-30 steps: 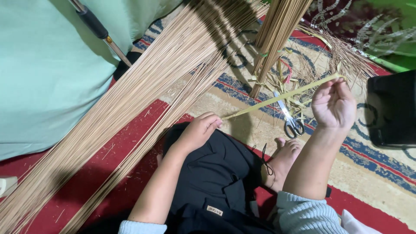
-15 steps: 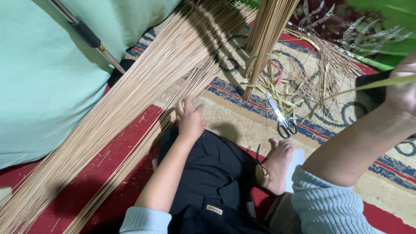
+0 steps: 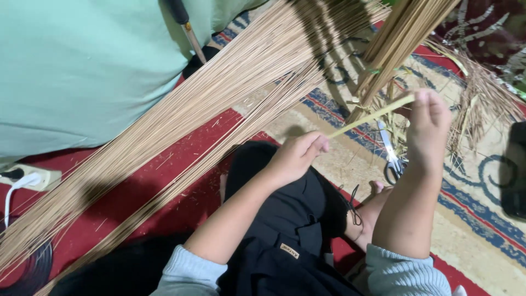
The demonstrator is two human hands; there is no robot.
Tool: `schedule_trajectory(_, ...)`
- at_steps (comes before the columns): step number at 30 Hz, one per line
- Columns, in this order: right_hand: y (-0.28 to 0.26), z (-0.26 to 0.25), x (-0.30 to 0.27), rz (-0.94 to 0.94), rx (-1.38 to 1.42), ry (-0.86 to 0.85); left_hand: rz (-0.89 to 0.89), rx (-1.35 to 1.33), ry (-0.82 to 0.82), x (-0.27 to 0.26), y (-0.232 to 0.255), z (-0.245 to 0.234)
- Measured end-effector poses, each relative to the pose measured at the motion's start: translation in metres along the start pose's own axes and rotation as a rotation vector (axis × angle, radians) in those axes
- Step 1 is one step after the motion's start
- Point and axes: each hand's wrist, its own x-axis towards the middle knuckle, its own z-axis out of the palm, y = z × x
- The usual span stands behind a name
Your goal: Gathering and aligning thin wooden sticks into a bundle while sitting on the floor.
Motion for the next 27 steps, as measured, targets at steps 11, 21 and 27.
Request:
schedule_trajectory(11,0.147,0.001,0.02,0.555,0.075,0.403,-0.506,0.506,0.294,-0.127,-0.07,-0.185)
schedule_trajectory(21,0.13,0.087,-0.01,0.33,-0.623,0.025,-0.875,1.226,0.198,-0.232,-0.194,-0.168)
schedule_trajectory(27,0.151,0.22,-0.006,-0.597,-0.514,-0.236,-0.438,1.43,0.368,-0.28,-0.253,-0.16)
